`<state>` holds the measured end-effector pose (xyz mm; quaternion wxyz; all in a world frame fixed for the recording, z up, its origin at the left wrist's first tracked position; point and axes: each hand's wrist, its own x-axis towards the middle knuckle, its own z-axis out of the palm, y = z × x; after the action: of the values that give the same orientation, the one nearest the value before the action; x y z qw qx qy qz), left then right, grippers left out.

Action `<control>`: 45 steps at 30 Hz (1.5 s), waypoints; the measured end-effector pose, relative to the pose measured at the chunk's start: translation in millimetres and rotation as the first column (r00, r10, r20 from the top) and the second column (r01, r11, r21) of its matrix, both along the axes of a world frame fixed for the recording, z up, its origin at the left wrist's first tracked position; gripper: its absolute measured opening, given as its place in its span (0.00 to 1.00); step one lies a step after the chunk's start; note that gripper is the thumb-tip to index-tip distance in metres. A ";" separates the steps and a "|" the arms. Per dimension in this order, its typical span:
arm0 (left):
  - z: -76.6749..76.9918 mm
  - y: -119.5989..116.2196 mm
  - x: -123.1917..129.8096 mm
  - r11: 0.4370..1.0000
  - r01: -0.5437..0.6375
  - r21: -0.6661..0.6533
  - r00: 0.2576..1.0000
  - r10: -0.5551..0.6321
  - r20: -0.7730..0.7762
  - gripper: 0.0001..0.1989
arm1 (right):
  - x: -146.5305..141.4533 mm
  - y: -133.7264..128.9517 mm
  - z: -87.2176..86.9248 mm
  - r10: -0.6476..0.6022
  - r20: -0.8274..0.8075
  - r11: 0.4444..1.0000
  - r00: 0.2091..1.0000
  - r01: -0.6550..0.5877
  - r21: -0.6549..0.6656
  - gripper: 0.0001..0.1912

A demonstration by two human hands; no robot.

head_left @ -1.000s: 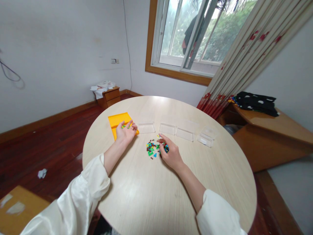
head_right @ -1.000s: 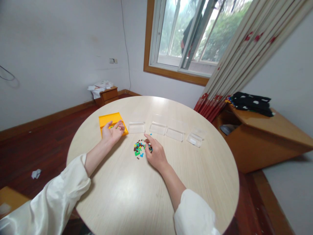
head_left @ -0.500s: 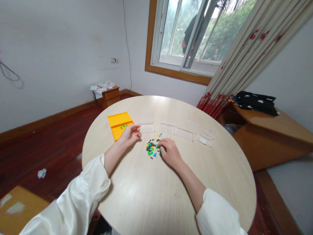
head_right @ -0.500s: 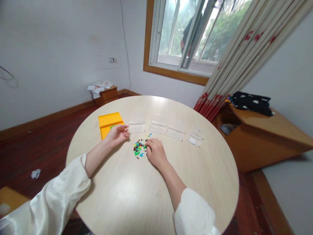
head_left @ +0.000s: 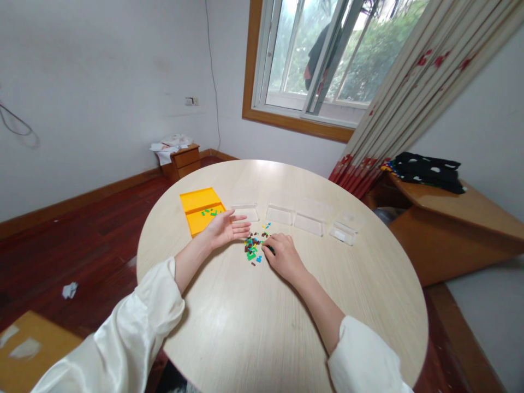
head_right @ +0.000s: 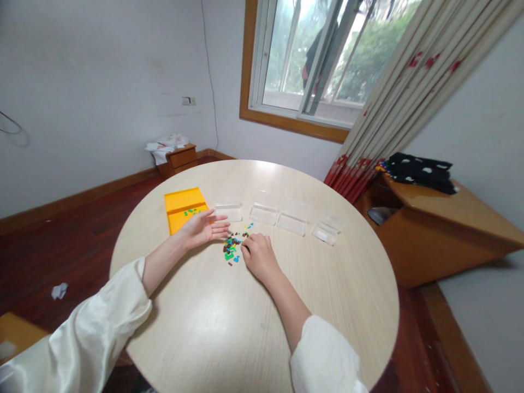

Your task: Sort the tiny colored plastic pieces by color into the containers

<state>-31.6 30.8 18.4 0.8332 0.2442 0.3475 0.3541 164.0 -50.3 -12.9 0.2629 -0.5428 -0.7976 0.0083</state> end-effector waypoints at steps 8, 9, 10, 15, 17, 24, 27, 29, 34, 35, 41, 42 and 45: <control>-4.3 -7.2 3.0 0.944 0.326 0.045 0.941 -0.329 0.084 0.24 | -7.0 -1.2 10.7 0.033 -0.176 0.979 0.984 0.004 0.206 0.09; -6.0 -7.8 4.0 0.929 0.367 0.049 0.922 -0.370 0.110 0.24 | -8.7 -0.9 11.0 0.053 -0.177 0.976 0.983 -0.013 0.216 0.10; -8.1 -8.0 5.1 0.918 0.394 0.049 0.908 -0.397 0.133 0.25 | -10.2 -0.4 10.8 0.073 -0.174 0.975 0.982 -0.034 0.221 0.10; -16.2 -4.9 9.1 0.941 0.337 -0.013 0.925 -0.328 0.190 0.26 | -9.4 3.1 6.4 0.118 -0.158 0.957 0.980 -0.069 0.281 0.13; -14.9 -2.8 8.6 0.969 0.238 -0.063 0.960 -0.225 0.168 0.25 | -5.0 3.8 5.4 0.093 -0.163 0.953 0.982 -0.040 0.302 0.13; 7.5 5.6 -3.8 0.914 -0.372 -0.159 0.869 0.404 0.285 0.14 | 4.9 2.8 6.5 0.024 -0.183 0.957 0.983 0.031 0.287 0.13; 13.9 8.0 -9.6 0.783 -0.595 -0.178 0.716 0.618 0.325 0.12 | 4.5 3.3 5.1 0.009 -0.176 0.967 0.984 0.036 0.251 0.13; 15.5 7.8 -11.5 0.732 -0.658 -0.176 0.665 0.674 0.321 0.11 | 4.8 4.3 3.3 0.005 -0.165 0.973 0.986 0.033 0.226 0.12; 15.6 5.7 -11.6 0.711 -0.683 -0.166 0.641 0.693 0.330 0.11 | 5.9 5.8 -0.4 0.048 -0.156 0.988 0.987 -0.024 0.153 0.10; 15.5 5.7 -11.8 0.708 -0.685 -0.170 0.635 0.695 0.336 0.11 | 5.4 5.4 -0.4 0.067 -0.154 0.990 0.986 -0.046 0.135 0.10; 13.6 6.2 -13.2 0.779 -0.610 -0.145 0.717 0.620 0.317 0.07 | -3.3 -0.8 3.5 0.200 -0.134 0.980 0.971 -0.199 0.023 0.08; 12.6 6.2 -12.6 0.809 -0.573 -0.130 0.754 0.582 0.304 0.06 | -4.7 -1.4 3.9 0.212 -0.125 0.977 0.969 -0.212 0.010 0.08; 7.7 6.9 -8.8 0.877 -0.470 -0.100 0.842 0.479 0.247 0.02 | -6.6 -1.6 3.4 0.229 -0.083 0.972 0.970 -0.232 -0.030 0.08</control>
<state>-40.3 37.7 26.0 0.7625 0.0866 0.2893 0.5722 157.4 -51.9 -9.5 0.2806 -0.4509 -0.8439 0.0760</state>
